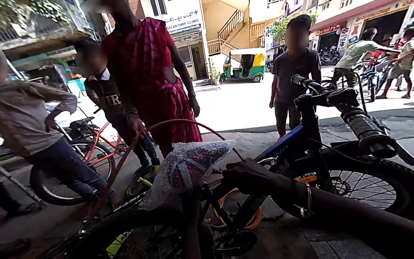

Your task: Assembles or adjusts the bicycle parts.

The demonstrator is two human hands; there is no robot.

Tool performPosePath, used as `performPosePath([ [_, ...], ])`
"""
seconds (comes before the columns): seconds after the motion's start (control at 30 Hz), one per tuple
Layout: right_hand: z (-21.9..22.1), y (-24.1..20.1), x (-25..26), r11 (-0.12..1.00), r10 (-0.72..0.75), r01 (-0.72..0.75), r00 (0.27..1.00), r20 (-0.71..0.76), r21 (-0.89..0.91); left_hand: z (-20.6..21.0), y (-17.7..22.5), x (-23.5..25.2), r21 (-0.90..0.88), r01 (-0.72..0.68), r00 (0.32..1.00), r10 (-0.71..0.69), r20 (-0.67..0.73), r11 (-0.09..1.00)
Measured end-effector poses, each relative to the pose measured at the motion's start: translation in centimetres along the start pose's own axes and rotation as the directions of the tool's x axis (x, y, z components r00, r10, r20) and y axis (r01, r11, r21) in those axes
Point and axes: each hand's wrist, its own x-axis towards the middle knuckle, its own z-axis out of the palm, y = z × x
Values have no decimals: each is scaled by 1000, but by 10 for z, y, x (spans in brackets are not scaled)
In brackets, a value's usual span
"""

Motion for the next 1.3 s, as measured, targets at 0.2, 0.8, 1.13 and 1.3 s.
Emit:
performPosePath([
  [0.2, -15, 6, 0, 993, -74, 67, 994, -76, -96, -5, -24, 6, -55, -24, 999, 26, 44, 998],
  [0.8, -76, 21, -10, 944, 274, -246, 956, 105, -220, 1, -16, 4, -27, -57, 998, 57, -28, 998],
  [1.13, -39, 45, -16, 938, 271, -323, 909, -316, -126, 1, -15, 12, -6, -49, 998, 49, -33, 999],
  [1.3, -16, 51, -20, 968, 174, -248, 781, -600, -42, 1, -11, 9, -51, -4, 998, 0, -70, 999],
])
